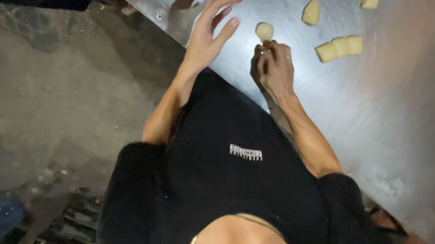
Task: The person fills small pieces of dough with jam from two bowls by hand, pinches the dough closed, and places the filled dough into paper liners on a baking tray.
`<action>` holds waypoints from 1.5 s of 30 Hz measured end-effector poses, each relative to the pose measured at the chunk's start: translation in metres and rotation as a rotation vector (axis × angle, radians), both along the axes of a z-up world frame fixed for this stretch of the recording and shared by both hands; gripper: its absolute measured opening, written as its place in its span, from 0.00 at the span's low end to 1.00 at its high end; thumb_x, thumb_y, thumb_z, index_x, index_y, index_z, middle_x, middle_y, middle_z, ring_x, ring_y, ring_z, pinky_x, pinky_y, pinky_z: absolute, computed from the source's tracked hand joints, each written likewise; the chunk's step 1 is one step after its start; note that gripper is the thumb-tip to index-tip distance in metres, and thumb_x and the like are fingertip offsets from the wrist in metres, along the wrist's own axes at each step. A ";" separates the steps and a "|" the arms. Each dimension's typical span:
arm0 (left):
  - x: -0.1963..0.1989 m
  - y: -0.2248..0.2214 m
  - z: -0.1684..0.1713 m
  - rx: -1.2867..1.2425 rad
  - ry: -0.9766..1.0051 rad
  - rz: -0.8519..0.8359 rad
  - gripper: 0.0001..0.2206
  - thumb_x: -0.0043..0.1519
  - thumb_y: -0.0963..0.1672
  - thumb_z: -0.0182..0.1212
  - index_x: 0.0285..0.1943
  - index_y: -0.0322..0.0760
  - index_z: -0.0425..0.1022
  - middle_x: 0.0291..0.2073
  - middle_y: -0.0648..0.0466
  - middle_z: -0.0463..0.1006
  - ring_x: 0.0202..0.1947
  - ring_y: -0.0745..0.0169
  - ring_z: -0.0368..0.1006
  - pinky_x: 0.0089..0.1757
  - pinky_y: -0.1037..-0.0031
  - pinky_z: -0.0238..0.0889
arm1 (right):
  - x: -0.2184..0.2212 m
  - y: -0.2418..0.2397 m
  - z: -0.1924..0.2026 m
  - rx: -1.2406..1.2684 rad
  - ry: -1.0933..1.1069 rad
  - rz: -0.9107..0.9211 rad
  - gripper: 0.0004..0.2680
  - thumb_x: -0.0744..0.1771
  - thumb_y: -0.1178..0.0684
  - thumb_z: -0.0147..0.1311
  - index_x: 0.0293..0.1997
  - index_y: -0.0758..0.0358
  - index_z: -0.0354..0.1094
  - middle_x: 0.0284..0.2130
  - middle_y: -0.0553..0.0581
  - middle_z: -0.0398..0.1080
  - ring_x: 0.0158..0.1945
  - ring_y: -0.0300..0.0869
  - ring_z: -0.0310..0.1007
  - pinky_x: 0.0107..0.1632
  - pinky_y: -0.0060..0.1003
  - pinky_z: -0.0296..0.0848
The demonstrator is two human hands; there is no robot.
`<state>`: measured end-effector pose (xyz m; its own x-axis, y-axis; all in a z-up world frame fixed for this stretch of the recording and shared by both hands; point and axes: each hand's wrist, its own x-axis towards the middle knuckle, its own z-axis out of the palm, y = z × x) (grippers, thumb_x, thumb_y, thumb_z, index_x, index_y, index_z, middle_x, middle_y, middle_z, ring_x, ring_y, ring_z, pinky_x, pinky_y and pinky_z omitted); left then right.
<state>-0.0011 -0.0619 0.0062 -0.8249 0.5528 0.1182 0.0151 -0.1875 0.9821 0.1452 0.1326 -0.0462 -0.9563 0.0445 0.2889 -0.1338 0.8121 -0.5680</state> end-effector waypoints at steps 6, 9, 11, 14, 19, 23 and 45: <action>0.042 -0.017 -0.010 -0.099 -0.142 0.201 0.13 0.73 0.40 0.59 0.66 0.38 0.73 0.68 0.53 0.68 0.70 0.58 0.64 0.67 0.64 0.64 | -0.059 -0.011 -0.039 0.135 0.016 -0.096 0.03 0.66 0.63 0.56 0.40 0.66 0.68 0.42 0.64 0.68 0.45 0.59 0.66 0.51 0.52 0.66; 0.040 0.002 -0.003 -0.072 -0.066 0.144 0.13 0.72 0.41 0.61 0.65 0.38 0.72 0.64 0.53 0.72 0.67 0.59 0.68 0.64 0.66 0.65 | -0.025 -0.024 -0.042 0.019 0.202 0.025 0.04 0.68 0.60 0.57 0.43 0.68 0.66 0.42 0.65 0.67 0.46 0.60 0.66 0.52 0.51 0.67; 0.042 0.014 -0.001 -0.090 -0.005 0.052 0.12 0.71 0.41 0.59 0.63 0.38 0.73 0.62 0.52 0.72 0.66 0.59 0.69 0.62 0.67 0.65 | -0.028 0.001 -0.048 0.073 0.087 -0.046 0.04 0.68 0.60 0.58 0.40 0.66 0.67 0.39 0.64 0.68 0.45 0.59 0.65 0.51 0.53 0.65; 0.029 0.061 -0.024 -0.138 0.113 -0.065 0.14 0.69 0.41 0.58 0.64 0.37 0.74 0.58 0.51 0.74 0.60 0.59 0.72 0.60 0.67 0.68 | -0.046 0.001 -0.071 -0.183 -0.059 -0.164 0.05 0.67 0.59 0.59 0.43 0.66 0.66 0.41 0.64 0.67 0.47 0.59 0.66 0.52 0.53 0.65; -0.006 0.182 -0.075 -0.929 0.604 -0.179 0.17 0.66 0.53 0.61 0.50 0.39 0.81 0.50 0.44 0.77 0.55 0.40 0.68 0.55 0.53 0.62 | -0.012 -0.013 -0.076 0.086 0.120 -0.067 0.16 0.65 0.56 0.56 0.57 0.73 0.66 0.53 0.74 0.66 0.56 0.66 0.62 0.59 0.55 0.63; -0.004 0.225 -0.095 -1.009 0.604 -0.082 0.20 0.50 0.51 0.67 0.47 0.37 0.80 0.50 0.41 0.76 0.53 0.36 0.69 0.45 0.52 0.64 | -0.029 0.021 -0.084 -0.180 -0.172 -0.284 0.09 0.70 0.57 0.55 0.56 0.65 0.69 0.51 0.67 0.71 0.56 0.63 0.66 0.58 0.55 0.66; -0.069 -0.014 -0.037 -0.103 -0.248 0.285 0.13 0.67 0.35 0.61 0.59 0.32 0.68 0.53 0.50 0.75 0.57 0.63 0.72 0.55 0.73 0.70 | -0.378 0.169 -0.007 -0.422 0.420 -0.340 0.15 0.68 0.57 0.68 0.54 0.70 0.63 0.47 0.62 0.72 0.52 0.45 0.72 0.57 0.39 0.71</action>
<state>-0.0696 -0.0763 -0.0310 -0.9435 0.2961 -0.1486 -0.1883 -0.1104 0.9759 -0.2331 0.3018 -0.0531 -0.6800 0.5131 0.5238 -0.1882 0.5683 -0.8010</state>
